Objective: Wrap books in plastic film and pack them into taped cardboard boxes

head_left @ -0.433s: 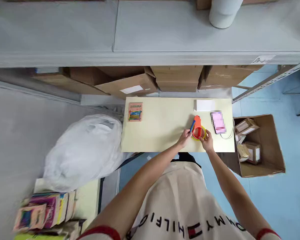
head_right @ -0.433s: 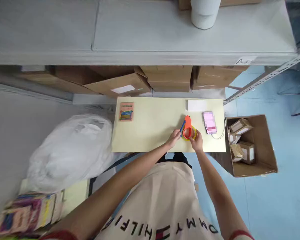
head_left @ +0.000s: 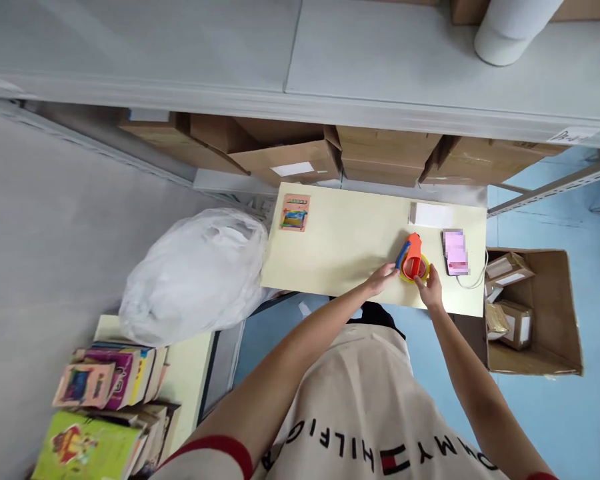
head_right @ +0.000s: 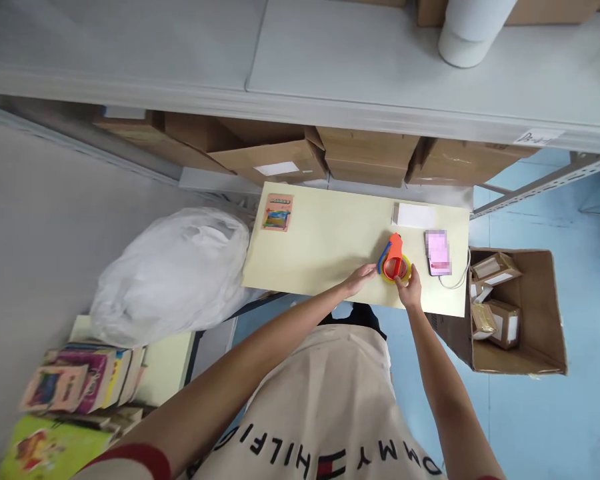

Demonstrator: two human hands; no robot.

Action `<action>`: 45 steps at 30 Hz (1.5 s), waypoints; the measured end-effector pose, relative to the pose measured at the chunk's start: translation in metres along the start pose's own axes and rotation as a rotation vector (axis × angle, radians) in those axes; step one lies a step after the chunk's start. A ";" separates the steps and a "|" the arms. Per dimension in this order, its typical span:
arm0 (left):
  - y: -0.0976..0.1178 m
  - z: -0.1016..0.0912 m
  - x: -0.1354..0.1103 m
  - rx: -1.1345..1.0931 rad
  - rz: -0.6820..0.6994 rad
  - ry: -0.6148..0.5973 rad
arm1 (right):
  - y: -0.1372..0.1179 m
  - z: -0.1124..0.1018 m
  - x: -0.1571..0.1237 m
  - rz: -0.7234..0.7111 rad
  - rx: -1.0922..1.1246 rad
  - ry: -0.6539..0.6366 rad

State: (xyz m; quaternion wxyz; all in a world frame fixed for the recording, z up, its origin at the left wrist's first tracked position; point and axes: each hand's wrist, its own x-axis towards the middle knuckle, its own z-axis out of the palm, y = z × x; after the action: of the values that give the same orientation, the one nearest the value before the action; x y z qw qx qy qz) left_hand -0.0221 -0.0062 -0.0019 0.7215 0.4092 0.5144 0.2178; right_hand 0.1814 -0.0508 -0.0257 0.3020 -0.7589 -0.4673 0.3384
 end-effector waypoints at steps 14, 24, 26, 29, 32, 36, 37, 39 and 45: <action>-0.026 -0.201 -0.196 0.355 0.155 0.629 | -0.170 0.137 -0.043 -0.774 -0.122 -0.247; -0.085 -0.359 -0.298 0.262 -0.216 1.156 | -0.307 0.335 -0.138 -0.888 -0.420 -0.959; -0.089 -0.373 -0.298 0.166 -0.269 1.083 | -0.322 0.367 -0.157 -0.843 -0.491 -1.014; -0.092 -0.382 -0.293 0.021 -0.291 1.036 | -0.328 0.396 -0.179 -0.756 -0.602 -1.068; -0.093 -0.383 -0.290 -0.068 -0.230 1.034 | -0.325 0.402 -0.191 -0.725 -0.629 -1.085; -0.088 -0.374 -0.293 -0.146 -0.093 0.962 | -0.323 0.396 -0.200 -0.773 -0.545 -0.976; -0.085 -0.371 -0.294 -0.171 -0.059 0.940 | -0.324 0.394 -0.202 -0.779 -0.514 -0.932; -0.079 -0.367 -0.297 -0.252 0.033 0.898 | -0.325 0.390 -0.204 -0.771 -0.434 -0.850; -0.066 -0.368 -0.304 -0.283 0.237 0.874 | -0.333 0.368 -0.201 -0.590 -0.026 -0.710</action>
State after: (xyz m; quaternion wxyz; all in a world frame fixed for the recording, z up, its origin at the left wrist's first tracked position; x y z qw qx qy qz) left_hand -0.4820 -0.1325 0.0663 0.4565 0.2327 0.6847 0.5183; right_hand -0.3465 -0.0552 0.0624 0.1972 -0.4344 -0.7420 0.4710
